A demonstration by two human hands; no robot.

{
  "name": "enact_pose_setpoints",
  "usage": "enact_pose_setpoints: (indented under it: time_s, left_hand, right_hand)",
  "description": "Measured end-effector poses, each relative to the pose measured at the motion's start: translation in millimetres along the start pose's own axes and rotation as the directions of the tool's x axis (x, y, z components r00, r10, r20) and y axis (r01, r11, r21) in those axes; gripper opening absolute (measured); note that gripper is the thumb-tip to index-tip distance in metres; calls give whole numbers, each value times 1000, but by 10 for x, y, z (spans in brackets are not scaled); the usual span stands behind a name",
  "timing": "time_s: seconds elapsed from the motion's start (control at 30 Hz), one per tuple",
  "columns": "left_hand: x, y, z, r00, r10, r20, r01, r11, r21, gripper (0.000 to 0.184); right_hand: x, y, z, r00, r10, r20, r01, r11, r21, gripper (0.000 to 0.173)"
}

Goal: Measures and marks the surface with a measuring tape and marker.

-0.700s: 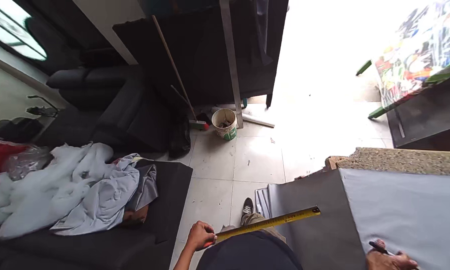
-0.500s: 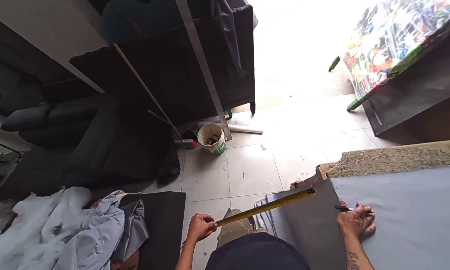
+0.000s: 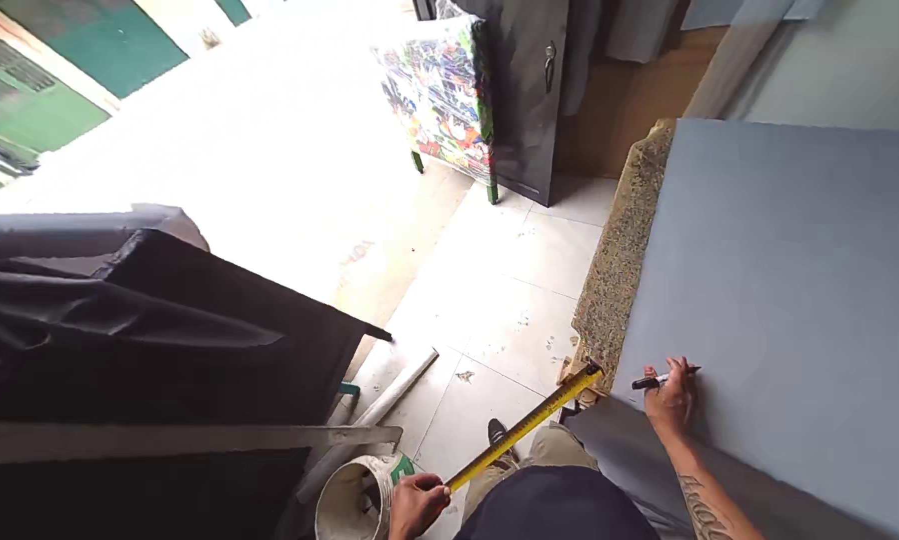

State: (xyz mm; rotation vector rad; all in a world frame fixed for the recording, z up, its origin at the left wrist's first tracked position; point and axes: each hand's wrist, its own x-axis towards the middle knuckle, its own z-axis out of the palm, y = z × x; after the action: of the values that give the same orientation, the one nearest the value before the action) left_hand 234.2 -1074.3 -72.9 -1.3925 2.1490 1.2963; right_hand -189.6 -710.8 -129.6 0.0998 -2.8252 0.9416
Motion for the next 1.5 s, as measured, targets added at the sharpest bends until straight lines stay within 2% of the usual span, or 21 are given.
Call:
enact_pose_setpoints:
  time_s: [0.07, 0.13, 0.23, 0.37, 0.47, 0.57, 0.67, 0.73, 0.8, 0.87, 0.93, 1.0, 1.13, 1.33, 1.43, 1.5]
  left_hand:
    - [586, 467, -403, 992, 106, 74, -118, 975, 186, 24]
    - [1154, 1000, -752, 972, 172, 160, -219, 907, 359, 21]
    - [1980, 1914, -1043, 929, 279, 244, -368, 773, 518, 18]
    - [2845, 3218, -943, 836, 448, 318, -545, 607, 578, 15]
    - [3232, 4203, -569, 753, 522, 402, -653, 510, 560, 15]
    - [3464, 5213, -73, 598, 571, 562, -794, 326, 513, 18]
    - [3584, 6130, 529, 412, 556, 722, -890, 75, 449, 21]
    - [3566, 6714, 1009, 292, 513, 807, -907, -118, 403, 23]
    - [3456, 7232, 1558, 234, 433, 871, -884, -279, 376, 27]
    - [3363, 7644, 2171, 184, 334, 924, -854, -411, 319, 32]
    - [3291, 7922, 2762, 121, 223, 967, -815, -534, 225, 35]
    - [3158, 8100, 3244, 92, 117, 989, -742, -654, 146, 38]
    - [2886, 8199, 3884, 99, 20, 995, -622, -779, 78, 45]
    - [2808, 8311, 4259, 102, -23, 994, -573, -819, 40, 51]
    - [2842, 8327, 4273, 89, -34, 995, -567, -823, 23, 48]
    - [2832, 8317, 4264, 85, -27, 996, -572, -820, 26, 46]
  right_hand:
    - [3, 94, 45, 996, 83, -19, -85, 980, -178, 61]
    - [-23, 46, 116, 992, 126, -21, -126, 945, -302, 61]
    - [-7, 59, 158, 984, 172, -34, -174, 936, -306, 61]
    - [21, 70, 156, 979, 187, -78, -200, 948, -248, 56]
    - [30, 40, 120, 966, 250, -65, -258, 941, -220, 54]
    - [89, -93, 167, 909, 396, -127, -415, 879, -233, 55]
    - [31, -396, 429, 807, 497, -318, -572, 792, -214, 53]
    - [-83, -658, 681, 757, 498, -422, -601, 784, -152, 50]
    - [-228, -951, 869, 687, 580, -437, -659, 751, -40, 50]
    - [-336, -1237, 995, 565, 700, -438, -742, 662, 102, 51]
    - [-381, -1512, 1068, 433, 795, -425, -799, 557, 227, 45]
    - [-323, -1742, 1125, 332, 843, -424, -840, 468, 273, 37]
    - [-108, -1899, 1322, 230, 814, -533, -904, 382, 193, 35]
    - [295, -1712, 1319, 126, 852, -509, -963, 228, 143, 40]
    - [340, -1691, 1328, 50, 836, -546, -955, 200, 217, 39]
    - [305, -1717, 1343, 27, 801, -598, -954, 199, 222, 34]
